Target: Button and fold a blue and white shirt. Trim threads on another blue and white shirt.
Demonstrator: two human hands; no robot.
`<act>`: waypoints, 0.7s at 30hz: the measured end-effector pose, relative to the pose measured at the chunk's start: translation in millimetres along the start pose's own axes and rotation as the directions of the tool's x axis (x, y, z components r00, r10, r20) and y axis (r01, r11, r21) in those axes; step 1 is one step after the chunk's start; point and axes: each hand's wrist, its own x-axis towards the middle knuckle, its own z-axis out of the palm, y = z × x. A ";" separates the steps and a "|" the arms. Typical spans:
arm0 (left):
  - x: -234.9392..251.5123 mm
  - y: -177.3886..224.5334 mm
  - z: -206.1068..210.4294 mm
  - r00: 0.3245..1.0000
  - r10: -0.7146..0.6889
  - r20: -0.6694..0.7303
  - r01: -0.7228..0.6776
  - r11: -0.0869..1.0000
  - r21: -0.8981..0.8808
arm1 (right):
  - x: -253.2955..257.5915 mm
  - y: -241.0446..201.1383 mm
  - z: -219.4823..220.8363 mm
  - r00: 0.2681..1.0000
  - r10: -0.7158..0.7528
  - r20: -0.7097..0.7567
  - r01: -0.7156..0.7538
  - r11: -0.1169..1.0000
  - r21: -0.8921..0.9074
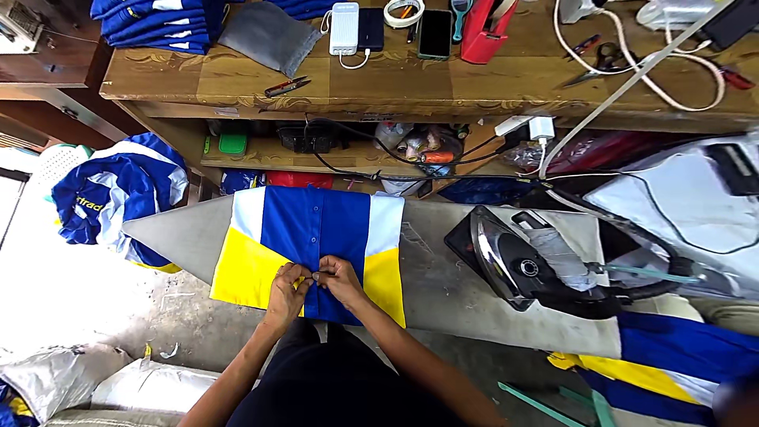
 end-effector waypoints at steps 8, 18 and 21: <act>-6.3 2.5 6.1 0.999 -0.012 -0.035 0.015 0.997 0.078 | -2.5 -4.3 10.4 0.995 -0.010 -0.098 0.004 0.998 -0.065; 0.4 6.8 2.5 0.989 -0.137 0.054 0.135 0.990 0.051 | 0.0 -1.7 9.9 0.996 -0.035 -0.087 0.028 0.996 -0.081; 0.7 10.3 4.3 0.992 -0.115 0.060 0.108 0.988 0.110 | 0.8 -0.8 8.8 0.997 -0.027 -0.076 0.022 0.997 -0.068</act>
